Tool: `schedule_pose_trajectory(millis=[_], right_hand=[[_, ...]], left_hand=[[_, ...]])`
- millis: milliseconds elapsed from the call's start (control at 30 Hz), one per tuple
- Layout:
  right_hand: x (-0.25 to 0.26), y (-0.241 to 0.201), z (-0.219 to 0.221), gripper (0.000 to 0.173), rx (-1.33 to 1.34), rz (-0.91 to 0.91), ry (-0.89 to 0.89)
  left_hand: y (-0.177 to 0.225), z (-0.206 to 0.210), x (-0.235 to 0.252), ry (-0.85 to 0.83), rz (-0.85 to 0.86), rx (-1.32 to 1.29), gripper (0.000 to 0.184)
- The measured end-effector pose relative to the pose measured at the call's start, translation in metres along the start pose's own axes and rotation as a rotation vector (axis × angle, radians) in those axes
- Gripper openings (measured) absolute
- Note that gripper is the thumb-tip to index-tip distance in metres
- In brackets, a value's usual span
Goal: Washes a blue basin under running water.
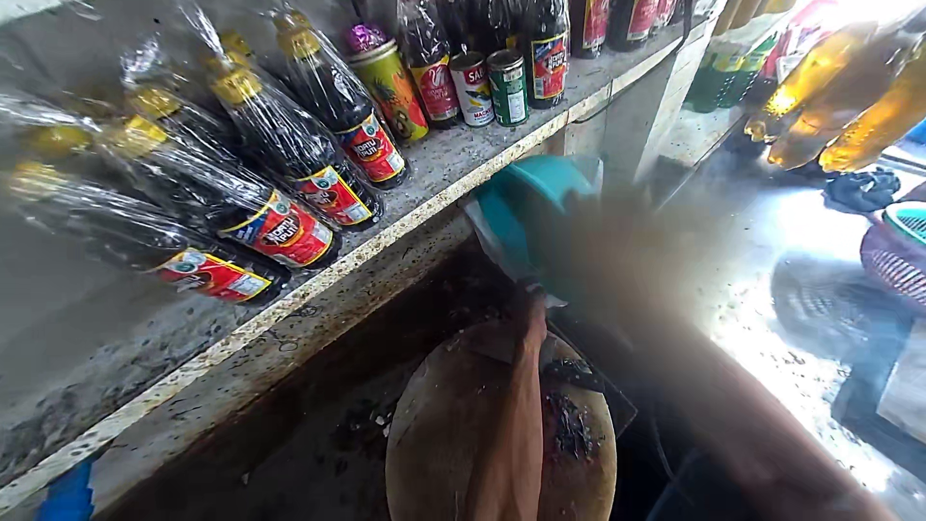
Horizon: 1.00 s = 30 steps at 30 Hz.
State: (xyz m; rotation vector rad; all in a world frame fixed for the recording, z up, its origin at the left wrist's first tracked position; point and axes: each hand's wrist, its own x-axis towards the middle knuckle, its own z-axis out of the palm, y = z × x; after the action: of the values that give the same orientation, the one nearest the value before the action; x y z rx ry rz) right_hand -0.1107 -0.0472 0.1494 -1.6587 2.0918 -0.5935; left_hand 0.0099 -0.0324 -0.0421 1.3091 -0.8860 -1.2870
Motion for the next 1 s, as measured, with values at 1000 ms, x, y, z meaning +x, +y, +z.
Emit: schedule_pose_trajectory(millis=[1000], right_hand=[[0.039,0.022,0.007,0.061,-0.152,-0.472,0.255]], left_hand=[[0.019,0.004,-0.005,0.011,-0.018,0.075,0.044]])
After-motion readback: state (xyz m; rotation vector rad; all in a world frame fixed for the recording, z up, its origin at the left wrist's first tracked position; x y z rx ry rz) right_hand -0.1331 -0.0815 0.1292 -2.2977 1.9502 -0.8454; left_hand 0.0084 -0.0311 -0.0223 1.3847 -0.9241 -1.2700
